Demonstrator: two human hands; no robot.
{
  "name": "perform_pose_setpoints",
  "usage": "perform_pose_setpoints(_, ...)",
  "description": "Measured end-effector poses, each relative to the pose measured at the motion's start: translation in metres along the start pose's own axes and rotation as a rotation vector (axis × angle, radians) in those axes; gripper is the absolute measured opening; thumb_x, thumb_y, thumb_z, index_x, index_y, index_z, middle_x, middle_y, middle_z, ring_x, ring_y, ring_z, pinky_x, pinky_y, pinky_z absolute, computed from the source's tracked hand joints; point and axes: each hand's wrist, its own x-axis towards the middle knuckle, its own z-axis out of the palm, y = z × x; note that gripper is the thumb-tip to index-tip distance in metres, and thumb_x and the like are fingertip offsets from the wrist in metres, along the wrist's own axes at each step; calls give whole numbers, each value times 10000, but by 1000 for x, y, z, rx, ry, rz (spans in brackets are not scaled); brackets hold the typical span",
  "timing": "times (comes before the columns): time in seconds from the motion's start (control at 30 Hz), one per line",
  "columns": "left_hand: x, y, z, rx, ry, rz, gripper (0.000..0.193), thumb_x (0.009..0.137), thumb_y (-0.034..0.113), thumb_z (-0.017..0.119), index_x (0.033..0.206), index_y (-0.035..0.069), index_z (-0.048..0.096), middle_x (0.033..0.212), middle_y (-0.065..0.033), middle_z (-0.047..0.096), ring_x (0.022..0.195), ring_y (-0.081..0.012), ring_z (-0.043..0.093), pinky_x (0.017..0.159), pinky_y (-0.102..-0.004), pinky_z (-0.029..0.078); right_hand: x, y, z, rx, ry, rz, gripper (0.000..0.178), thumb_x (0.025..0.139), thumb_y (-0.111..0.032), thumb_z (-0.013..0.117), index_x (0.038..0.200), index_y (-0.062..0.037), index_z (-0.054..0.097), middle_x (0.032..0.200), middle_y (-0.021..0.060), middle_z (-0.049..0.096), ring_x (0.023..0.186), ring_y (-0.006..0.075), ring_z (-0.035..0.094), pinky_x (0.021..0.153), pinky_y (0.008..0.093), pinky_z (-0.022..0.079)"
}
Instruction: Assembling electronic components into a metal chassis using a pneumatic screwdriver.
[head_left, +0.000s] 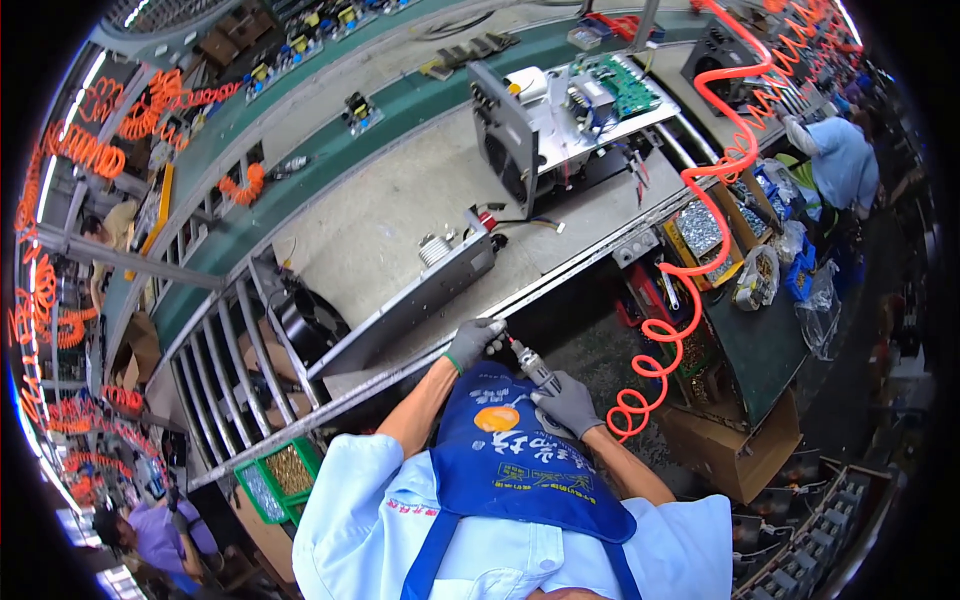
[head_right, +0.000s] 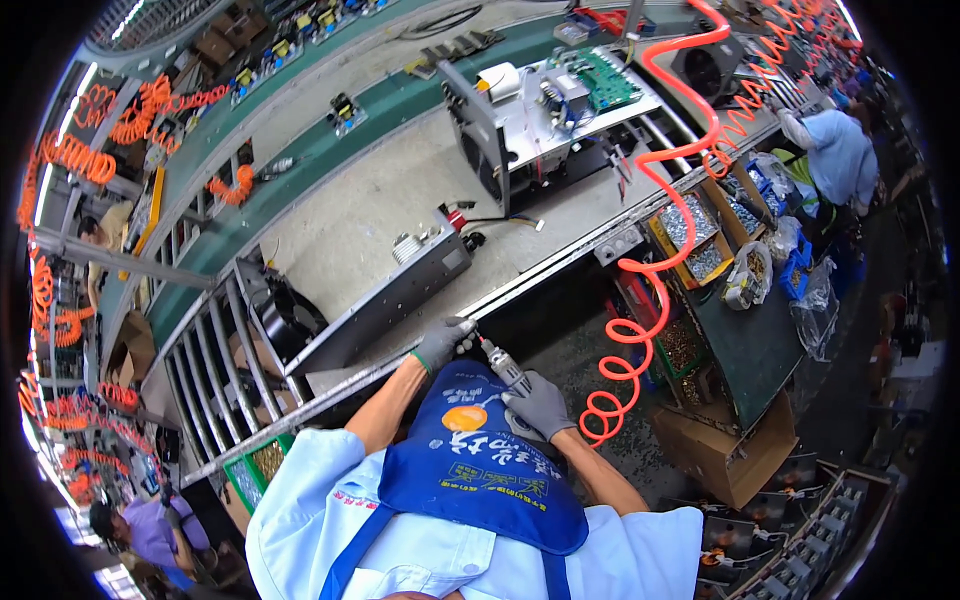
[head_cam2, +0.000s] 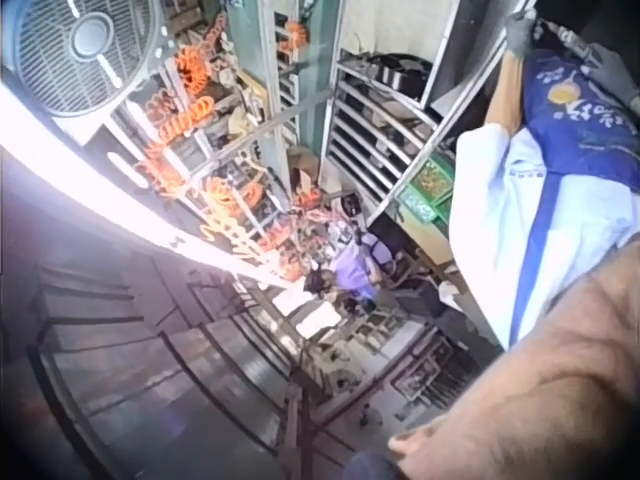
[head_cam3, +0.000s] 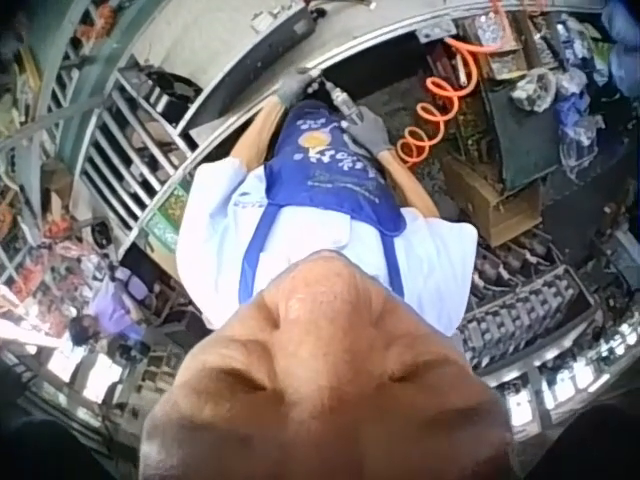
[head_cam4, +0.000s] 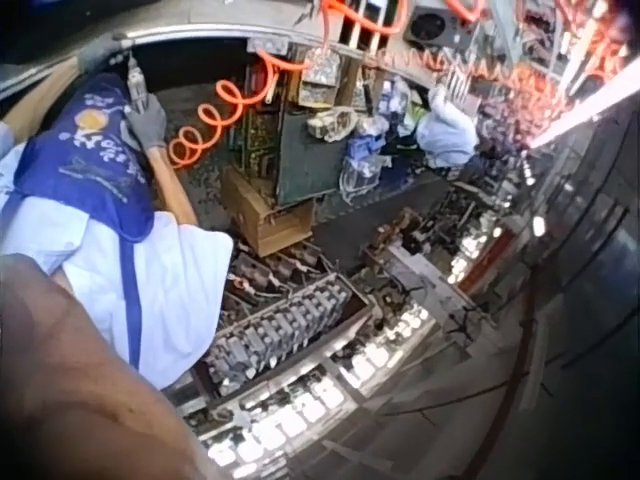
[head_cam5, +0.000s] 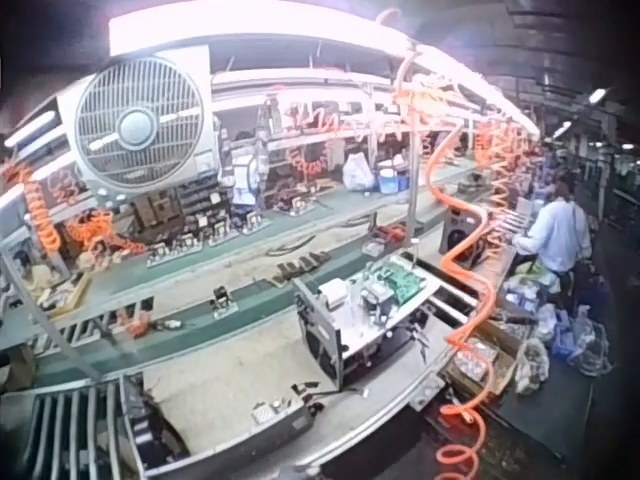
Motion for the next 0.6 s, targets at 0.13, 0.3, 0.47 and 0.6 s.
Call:
perform_pose_setpoints(0.13,3,-1,-9,84,-96,60,236,888,235,652,940,5,657,704,-44,606,567,-83,539,507,-225,428,7,3,-7,2,14,-92,414,706,-345,740,951,-37,611,833,186,657,797,343,654,706,408,500)
perform_pose_setpoints(0.3,8,3,-30,116,-244,-30,259,908,196,624,1039,-26,646,776,-61,643,601,-102,580,536,-227,460,18,6,-12,27,-144,-32,449,708,-336,749,1005,-26,620,867,191,667,831,342,662,732,403,506)
perform_pose_setpoints(0.47,2,0,-39,423,127,-96,401,903,343,606,1122,7,613,889,-128,668,730,-205,656,618,-307,521,32,-13,1,5,-69,10,432,715,-330,748,999,-30,623,866,176,672,840,323,666,738,398,502)
perform_pose_setpoints(0.6,45,-48,-101,1297,540,11,374,886,332,592,1080,14,621,957,-219,659,820,-330,668,687,-414,538,45,-37,9,61,-9,29,411,726,-320,738,1005,-39,629,864,160,675,820,295,670,734,385,502)
